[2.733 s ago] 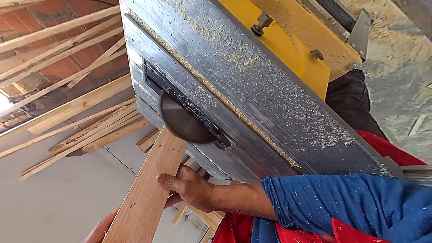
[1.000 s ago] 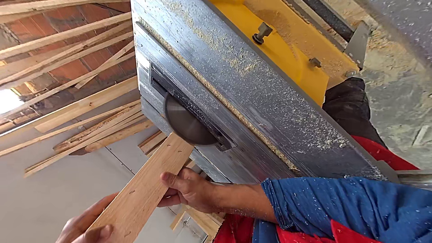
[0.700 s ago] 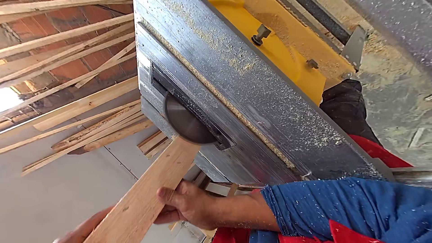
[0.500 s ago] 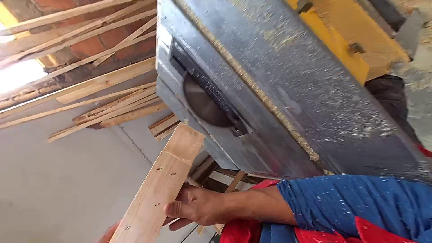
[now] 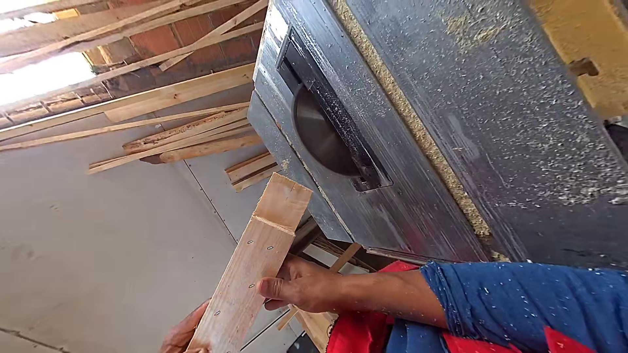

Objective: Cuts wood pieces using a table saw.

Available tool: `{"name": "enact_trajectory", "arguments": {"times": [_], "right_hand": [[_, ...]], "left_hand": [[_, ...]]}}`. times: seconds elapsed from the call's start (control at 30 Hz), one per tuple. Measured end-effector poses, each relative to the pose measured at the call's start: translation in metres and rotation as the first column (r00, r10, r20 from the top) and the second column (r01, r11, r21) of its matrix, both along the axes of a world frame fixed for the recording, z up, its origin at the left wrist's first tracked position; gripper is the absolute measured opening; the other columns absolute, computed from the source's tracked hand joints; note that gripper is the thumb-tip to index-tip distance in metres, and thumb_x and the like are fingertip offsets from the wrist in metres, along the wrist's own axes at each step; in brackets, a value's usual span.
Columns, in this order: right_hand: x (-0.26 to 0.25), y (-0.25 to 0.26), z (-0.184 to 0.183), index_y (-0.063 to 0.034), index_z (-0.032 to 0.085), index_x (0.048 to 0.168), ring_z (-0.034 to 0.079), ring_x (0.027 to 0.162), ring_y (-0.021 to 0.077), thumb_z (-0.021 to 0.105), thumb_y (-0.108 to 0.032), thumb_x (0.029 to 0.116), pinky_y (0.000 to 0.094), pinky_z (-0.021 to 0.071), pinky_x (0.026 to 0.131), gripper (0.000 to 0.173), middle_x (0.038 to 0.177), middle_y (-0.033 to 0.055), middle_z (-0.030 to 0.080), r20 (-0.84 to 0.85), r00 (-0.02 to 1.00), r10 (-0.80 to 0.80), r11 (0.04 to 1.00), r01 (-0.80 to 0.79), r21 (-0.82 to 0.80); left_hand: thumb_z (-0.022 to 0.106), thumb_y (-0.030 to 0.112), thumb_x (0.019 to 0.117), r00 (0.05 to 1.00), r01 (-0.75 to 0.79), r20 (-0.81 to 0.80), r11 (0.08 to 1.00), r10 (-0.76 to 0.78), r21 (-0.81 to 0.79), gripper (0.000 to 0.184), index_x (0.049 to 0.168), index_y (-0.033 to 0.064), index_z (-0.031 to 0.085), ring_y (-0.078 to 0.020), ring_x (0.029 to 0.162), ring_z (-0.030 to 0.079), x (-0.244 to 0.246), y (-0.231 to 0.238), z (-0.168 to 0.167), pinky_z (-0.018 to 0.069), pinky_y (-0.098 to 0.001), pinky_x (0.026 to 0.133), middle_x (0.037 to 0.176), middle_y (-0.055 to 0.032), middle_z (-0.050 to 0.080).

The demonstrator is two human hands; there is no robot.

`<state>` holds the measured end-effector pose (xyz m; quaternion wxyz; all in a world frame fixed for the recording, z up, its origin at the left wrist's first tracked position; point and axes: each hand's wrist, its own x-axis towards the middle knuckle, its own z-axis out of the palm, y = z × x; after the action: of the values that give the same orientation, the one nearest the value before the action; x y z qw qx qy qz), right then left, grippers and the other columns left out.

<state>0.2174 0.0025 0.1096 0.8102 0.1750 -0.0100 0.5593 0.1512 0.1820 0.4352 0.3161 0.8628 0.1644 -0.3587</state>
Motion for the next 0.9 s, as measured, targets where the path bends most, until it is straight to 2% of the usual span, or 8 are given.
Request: {"name": "enact_trajectory", "arguments": {"times": [0.2, 0.33, 0.43, 0.57, 0.73, 0.9], "right_hand": [[0.010, 0.003, -0.008, -0.0023, 0.038, 0.141, 0.071, 0.107, 0.0198, 0.056, -0.016, 0.1060, 0.0398, 0.0614, 0.093, 0.042, 0.119, 0.0103, 0.068, -0.066, 0.996, 0.063, 0.998, -0.064, -0.011], [0.023, 0.006, -0.015, -0.0009, 0.037, 0.142, 0.070, 0.109, 0.0197, 0.054, -0.018, 0.1072, 0.0400, 0.0606, 0.094, 0.043, 0.120, 0.0117, 0.067, -0.104, 0.993, 0.047, 0.998, -0.052, -0.045], [0.033, 0.012, -0.023, 0.0000, 0.036, 0.143, 0.071, 0.109, 0.0224, 0.051, -0.018, 0.1083, 0.0420, 0.0617, 0.092, 0.042, 0.121, 0.0141, 0.067, -0.216, 0.976, 0.019, 0.997, -0.035, -0.071], [0.052, 0.006, -0.033, 0.0039, 0.040, 0.140, 0.073, 0.103, 0.0216, 0.047, -0.015, 0.1093, 0.0399, 0.0632, 0.089, 0.037, 0.116, 0.0155, 0.069, -0.295, 0.953, -0.068, 0.990, 0.027, -0.138], [0.063, -0.004, -0.042, 0.0022, 0.048, 0.132, 0.073, 0.100, 0.0194, 0.046, -0.014, 0.1096, 0.0383, 0.0633, 0.088, 0.028, 0.110, 0.0128, 0.071, -0.325, 0.936, -0.137, 0.983, 0.088, -0.161], [0.064, -0.008, -0.052, 0.0007, 0.046, 0.133, 0.073, 0.100, 0.0193, 0.043, -0.013, 0.1101, 0.0383, 0.0633, 0.087, 0.027, 0.110, 0.0123, 0.070, -0.355, 0.919, -0.171, 0.980, 0.121, -0.160]], "left_hand": [[0.067, 0.024, 0.0983, 0.999, 0.037, -0.015, 0.995, -0.036, 0.089, 0.049, 0.146, 0.0217, 0.058, -0.0069, 0.106, 0.070, 0.035, -0.011, -0.010, 0.0589, -0.0253, 0.092, 0.124, 0.0046, 0.072], [0.062, 0.026, 0.1008, 0.993, 0.104, 0.038, 0.971, -0.115, 0.217, 0.042, 0.143, 0.0284, 0.061, -0.0004, 0.103, 0.069, 0.053, -0.024, -0.030, 0.0576, -0.0215, 0.091, 0.120, 0.0127, 0.073], [0.062, 0.029, 0.1007, 0.983, 0.126, 0.088, 0.941, -0.161, 0.316, 0.038, 0.138, 0.0326, 0.063, 0.0021, 0.101, 0.069, 0.070, -0.045, -0.052, 0.0579, -0.0203, 0.090, 0.117, 0.0165, 0.073], [0.066, 0.030, 0.0965, 0.971, 0.175, 0.098, 0.923, -0.220, 0.344, 0.043, 0.140, 0.0303, 0.062, -0.0012, 0.101, 0.070, 0.098, -0.056, -0.072, 0.0590, -0.0220, 0.088, 0.118, 0.0135, 0.073], [0.067, 0.028, 0.0924, 0.975, 0.186, 0.061, 0.931, -0.215, 0.313, 0.050, 0.141, 0.0208, 0.062, -0.0099, 0.094, 0.073, 0.128, -0.058, -0.085, 0.0624, -0.0272, 0.079, 0.113, 0.0023, 0.075], [0.067, 0.027, 0.0927, 0.965, 0.236, 0.048, 0.929, -0.259, 0.284, 0.047, 0.139, 0.0229, 0.063, -0.0074, 0.094, 0.073, 0.147, -0.068, -0.099, 0.0617, -0.0248, 0.080, 0.113, 0.0051, 0.075]]}}
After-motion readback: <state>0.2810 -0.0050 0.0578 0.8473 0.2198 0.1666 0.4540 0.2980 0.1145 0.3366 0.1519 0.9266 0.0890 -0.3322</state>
